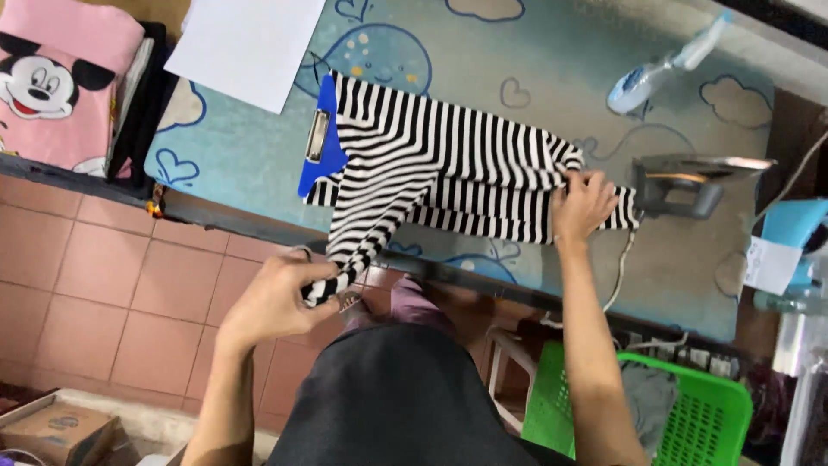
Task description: Ironing a striped long-sleeved shirt on an ironing board and then folding it using a guide board.
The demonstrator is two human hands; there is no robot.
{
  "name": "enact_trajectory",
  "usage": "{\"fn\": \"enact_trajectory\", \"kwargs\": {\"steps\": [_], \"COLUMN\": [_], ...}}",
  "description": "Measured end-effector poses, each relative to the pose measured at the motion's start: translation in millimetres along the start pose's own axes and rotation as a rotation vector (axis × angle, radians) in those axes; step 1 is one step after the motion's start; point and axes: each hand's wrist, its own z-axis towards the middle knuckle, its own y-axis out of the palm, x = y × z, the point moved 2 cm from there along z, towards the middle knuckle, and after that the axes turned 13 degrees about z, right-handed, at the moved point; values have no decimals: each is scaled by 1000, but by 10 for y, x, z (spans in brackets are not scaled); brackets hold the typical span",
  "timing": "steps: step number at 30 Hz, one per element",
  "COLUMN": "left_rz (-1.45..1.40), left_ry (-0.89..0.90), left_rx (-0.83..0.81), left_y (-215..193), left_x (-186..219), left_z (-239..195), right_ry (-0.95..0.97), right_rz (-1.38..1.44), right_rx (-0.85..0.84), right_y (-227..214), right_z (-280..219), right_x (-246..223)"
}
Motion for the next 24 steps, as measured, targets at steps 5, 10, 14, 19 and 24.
{"fn": "enact_trajectory", "kwargs": {"steps": [5, 10, 14, 19, 24], "left_rz": [227, 373, 442, 524, 465], "left_ry": [81, 109, 80, 70, 96], "left_rx": [-36, -147, -129, -36, 99], "left_y": [19, 602, 1144, 1315, 1205], "left_x": [154, 127, -104, -58, 164], "left_z": [-212, -336, -391, -446, -456], "right_ry": [-137, -311, -208, 215, -578], "right_rz": [-3, 101, 66, 846, 778], "right_rx": [112, 46, -157, -616, -640], "right_y": [-304, 27, -49, -1200, -1541], "right_z": [-80, -401, -667, -798, -1221], "right_x": [54, 237, -3, -1668, -2615]}}
